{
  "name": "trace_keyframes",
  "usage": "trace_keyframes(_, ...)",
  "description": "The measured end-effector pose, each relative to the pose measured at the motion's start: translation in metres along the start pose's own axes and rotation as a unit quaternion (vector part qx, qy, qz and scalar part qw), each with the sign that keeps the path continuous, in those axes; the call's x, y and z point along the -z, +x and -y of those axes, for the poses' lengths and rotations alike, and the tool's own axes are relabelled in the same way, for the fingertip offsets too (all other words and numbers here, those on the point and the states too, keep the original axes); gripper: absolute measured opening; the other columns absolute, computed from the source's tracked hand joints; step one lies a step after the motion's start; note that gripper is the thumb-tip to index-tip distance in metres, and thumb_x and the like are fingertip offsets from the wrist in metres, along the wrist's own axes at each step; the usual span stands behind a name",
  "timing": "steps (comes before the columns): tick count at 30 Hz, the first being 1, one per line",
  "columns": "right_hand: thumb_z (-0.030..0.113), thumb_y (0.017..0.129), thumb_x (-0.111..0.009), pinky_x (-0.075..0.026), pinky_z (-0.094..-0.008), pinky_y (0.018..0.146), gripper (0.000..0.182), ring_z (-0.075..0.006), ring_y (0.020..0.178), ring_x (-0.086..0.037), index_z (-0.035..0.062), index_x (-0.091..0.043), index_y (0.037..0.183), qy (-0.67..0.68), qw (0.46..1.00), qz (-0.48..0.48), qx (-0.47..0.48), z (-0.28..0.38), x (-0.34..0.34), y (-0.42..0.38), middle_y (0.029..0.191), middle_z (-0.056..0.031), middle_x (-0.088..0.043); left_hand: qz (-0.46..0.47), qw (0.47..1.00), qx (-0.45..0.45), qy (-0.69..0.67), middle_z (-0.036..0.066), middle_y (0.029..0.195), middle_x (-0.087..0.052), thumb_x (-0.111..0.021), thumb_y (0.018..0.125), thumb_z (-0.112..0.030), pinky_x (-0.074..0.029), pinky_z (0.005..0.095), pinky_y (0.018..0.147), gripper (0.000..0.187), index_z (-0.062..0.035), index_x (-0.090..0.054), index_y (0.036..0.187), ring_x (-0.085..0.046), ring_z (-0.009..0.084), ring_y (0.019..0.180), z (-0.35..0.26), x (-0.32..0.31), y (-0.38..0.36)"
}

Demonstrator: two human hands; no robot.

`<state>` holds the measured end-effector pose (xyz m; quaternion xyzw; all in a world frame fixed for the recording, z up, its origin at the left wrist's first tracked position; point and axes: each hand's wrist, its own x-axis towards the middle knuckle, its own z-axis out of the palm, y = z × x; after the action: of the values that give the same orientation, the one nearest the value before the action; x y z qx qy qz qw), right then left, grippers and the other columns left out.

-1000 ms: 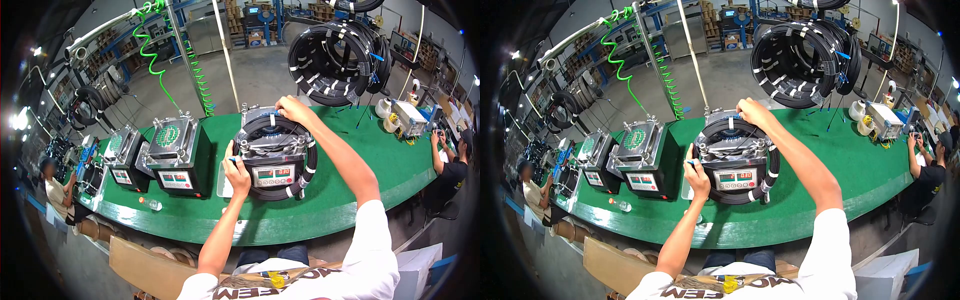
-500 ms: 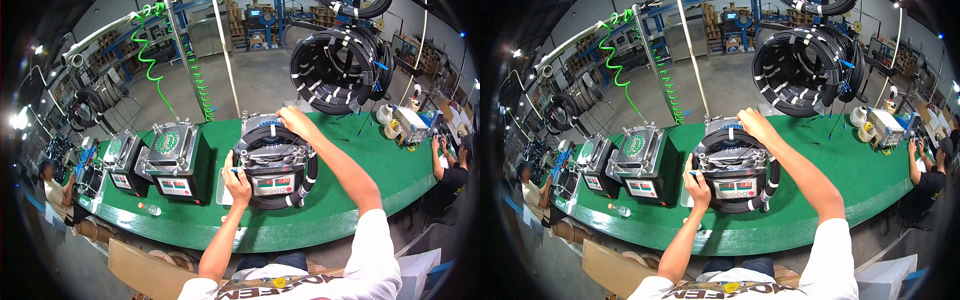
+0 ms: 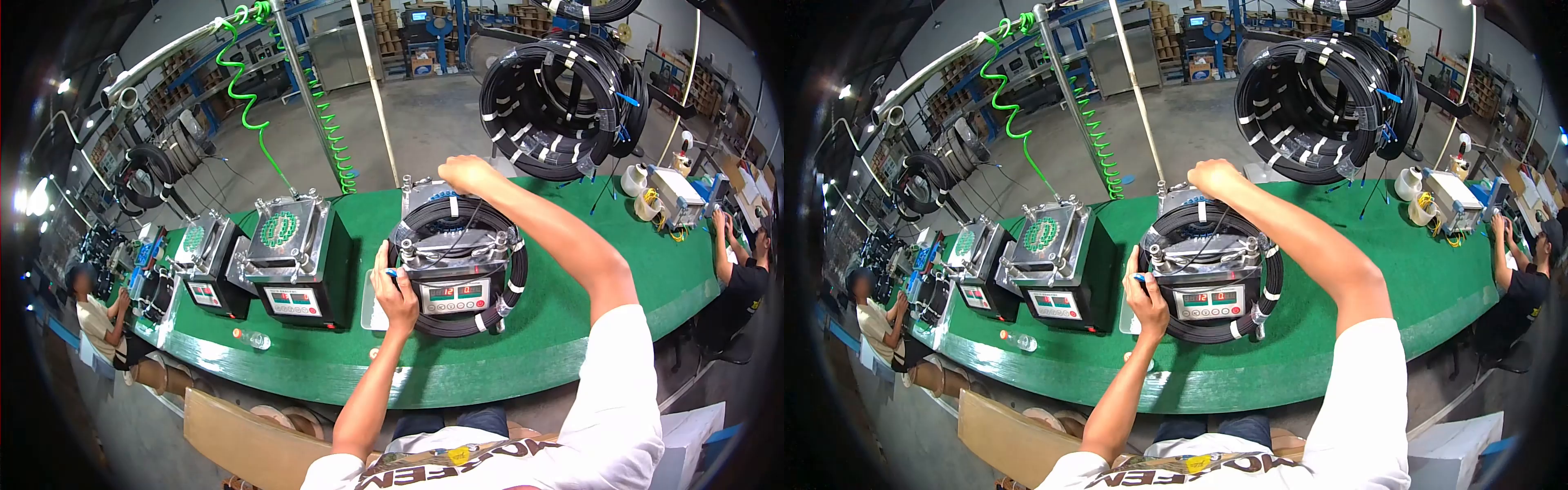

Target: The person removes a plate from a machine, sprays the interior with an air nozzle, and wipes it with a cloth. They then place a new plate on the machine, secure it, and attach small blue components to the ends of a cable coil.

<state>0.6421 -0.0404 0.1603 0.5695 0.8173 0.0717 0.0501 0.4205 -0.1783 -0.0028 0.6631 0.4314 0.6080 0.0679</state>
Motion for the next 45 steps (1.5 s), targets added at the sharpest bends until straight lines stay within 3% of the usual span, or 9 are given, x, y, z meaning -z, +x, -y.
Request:
trace_keyframes(10,0.002,0.074,-0.081,-0.061,-0.0473,0.079,0.031,-0.0345,0.103,-0.073,-0.0033,-0.075,0.104,0.047,0.976,0.181,-0.109,0.005,0.026,0.013,0.118,-0.0204,-0.072,-0.001,1.0,-0.001,-0.014,0.023,0.145,-0.054,-0.047,0.104,-0.021,-0.036,0.0467,0.109,0.049,0.007,-0.048,0.143,-0.053,0.04,0.129,0.004,0.002,-0.001)
trace_keyframes(19,0.002,0.076,-0.078,-0.062,-0.0454,0.069,0.028,-0.0335,0.091,-0.075,-0.0043,-0.074,0.102,0.093,0.977,0.148,-0.122,0.004,0.01,0.013,0.101,-0.0202,-0.075,-0.012,1.0,0.004,-0.012,0.02,0.144,-0.056,-0.047,0.105,-0.027,-0.039,0.0441,0.109,0.049,0.0051,-0.05,0.142,-0.054,0.0382,0.126,0.002,0.001,0.0)
trace_keyframes(22,0.0,0.074,-0.078,-0.061,-0.0459,0.069,0.027,-0.034,0.087,-0.076,-0.0056,-0.074,0.1,0.137,0.977,0.108,-0.121,-0.002,-0.002,0.012,0.095,-0.02,-0.076,-0.006,1.0,0.019,-0.018,0.021,0.144,-0.056,-0.047,0.105,-0.027,-0.039,0.0447,0.109,0.049,0.0053,-0.05,0.142,-0.054,0.0383,0.127,-0.002,0.003,0.001)
trace_keyframes(27,0.027,0.089,-0.075,-0.055,-0.0392,0.064,0.034,-0.0253,0.073,-0.071,-0.0056,-0.074,0.097,0.359,0.925,-0.044,-0.114,-0.023,-0.042,-0.018,0.083,-0.0186,-0.073,0.025,0.977,0.16,-0.141,0.015,0.13,-0.062,-0.051,0.106,-0.023,-0.044,0.0378,0.102,0.042,0.004,-0.056,0.138,-0.058,0.0261,0.121,-0.001,0.008,0.006)
trace_keyframes(29,0.051,0.101,-0.059,-0.052,-0.0346,0.071,0.057,-0.0174,0.075,-0.065,-0.0046,-0.073,0.1,0.531,0.838,-0.094,-0.086,-0.035,-0.064,-0.039,0.085,-0.0137,-0.072,-0.076,0.99,0.027,-0.118,0.012,0.113,-0.063,-0.057,0.105,-0.02,-0.049,0.034,0.092,0.031,0.0045,-0.067,0.122,-0.062,0.0199,0.096,-0.014,0.012,0.021)
trace_keyframes(31,0.045,0.106,-0.052,-0.052,-0.034,0.083,0.054,-0.0169,0.089,-0.067,-0.006,-0.072,0.107,0.646,0.73,-0.213,-0.064,-0.024,-0.082,-0.077,0.098,-0.0125,-0.074,-0.071,0.996,-0.035,-0.041,0.014,0.121,-0.065,-0.062,0.102,-0.013,-0.051,0.038,0.093,0.028,0.0064,-0.066,0.122,-0.064,0.0234,0.101,-0.027,0.028,0.038)
trace_keyframes(33,0.041,0.109,-0.046,-0.05,-0.0326,0.092,0.053,-0.0184,0.1,-0.067,-0.0067,-0.069,0.117,0.595,0.731,-0.314,-0.112,-0.006,-0.097,-0.116,0.109,-0.0134,-0.074,0.013,0.981,0.062,-0.184,0.005,0.083,-0.067,-0.057,0.104,-0.011,-0.053,0.0284,0.07,0.025,0.0053,-0.067,0.12,-0.064,0.0148,0.074,-0.044,0.028,0.066)
trace_keyframes(38,0.04,0.11,-0.044,-0.044,-0.0338,0.104,0.054,-0.0215,0.114,-0.062,-0.0056,-0.06,0.134,0.588,0.662,-0.404,-0.23,0.045,-0.151,-0.176,0.122,-0.0156,-0.069,0.158,0.924,0.084,-0.337,0.006,0.072,-0.059,-0.054,0.106,-0.014,-0.051,0.027,0.064,0.047,0.0007,-0.031,0.145,-0.059,0.0132,0.065,-0.082,0.001,0.158)
trace_keyframes(45,0.031,0.106,-0.053,-0.045,-0.0381,0.103,0.052,-0.0276,0.117,-0.062,-0.0076,-0.049,0.141,0.536,0.613,-0.484,-0.321,0.108,-0.191,-0.199,0.127,-0.0231,-0.066,0.342,0.932,0.116,-0.039,0.01,0.067,-0.066,-0.067,0.097,-0.017,-0.051,0.0304,0.055,0.025,0.0051,-0.064,0.109,-0.065,0.0168,0.059,-0.007,-0.078,0.204)
